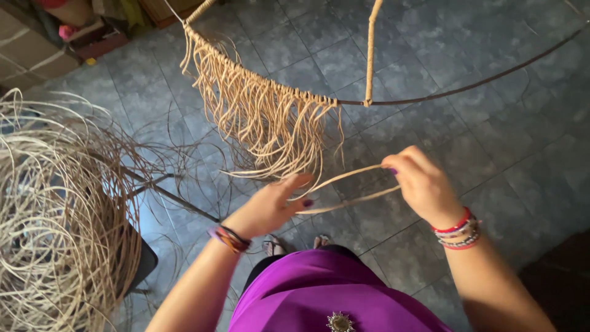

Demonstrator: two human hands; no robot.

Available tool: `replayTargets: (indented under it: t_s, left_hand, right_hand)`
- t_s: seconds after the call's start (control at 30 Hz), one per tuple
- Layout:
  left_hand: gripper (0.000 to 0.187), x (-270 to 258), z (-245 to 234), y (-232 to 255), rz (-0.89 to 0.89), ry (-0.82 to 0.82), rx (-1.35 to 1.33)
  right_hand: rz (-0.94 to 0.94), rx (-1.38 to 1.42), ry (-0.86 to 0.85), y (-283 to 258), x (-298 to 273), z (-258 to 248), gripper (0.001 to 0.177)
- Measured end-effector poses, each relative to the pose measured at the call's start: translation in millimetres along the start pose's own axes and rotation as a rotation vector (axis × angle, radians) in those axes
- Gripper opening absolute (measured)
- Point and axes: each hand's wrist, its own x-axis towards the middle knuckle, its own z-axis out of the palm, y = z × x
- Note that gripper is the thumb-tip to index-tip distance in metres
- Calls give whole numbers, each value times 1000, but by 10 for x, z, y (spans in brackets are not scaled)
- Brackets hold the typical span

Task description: Attaching natural fiber strands to a frame using a looping technique to create a fringe.

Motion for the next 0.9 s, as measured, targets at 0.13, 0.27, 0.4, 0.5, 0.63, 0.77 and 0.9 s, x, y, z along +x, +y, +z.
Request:
replayTargets:
  t_s: [0.13,0.27,0.4,0.5,0.63,0.77,0.9]
  left_hand:
    - [44,159,270,80,165,479,239]
    - [27,462,518,57,545,579,382]
    - [52,1012,737,-13,166,425,217]
    - [80,1326,933,-209,-54,464,172]
    - [75,1567,1060,-248,-211,532,340]
    - [77,1638,1102,-317,-250,625,423]
    - [85,1560,1221,-327,-188,670,426]
  right_hand:
    - [55,49,209,-12,140,-149,23]
    - [49,98,339,-161,638,-333,26]
    - [49,140,377,-83,1221,-68,24]
    - [98,3,99,-101,1587,153,18]
    - [102,-203,-99,11,1617,304,5]
    - [92,-259,-254,95,1702,246,11]
    - [155,-352,-299,167,1669,299,18]
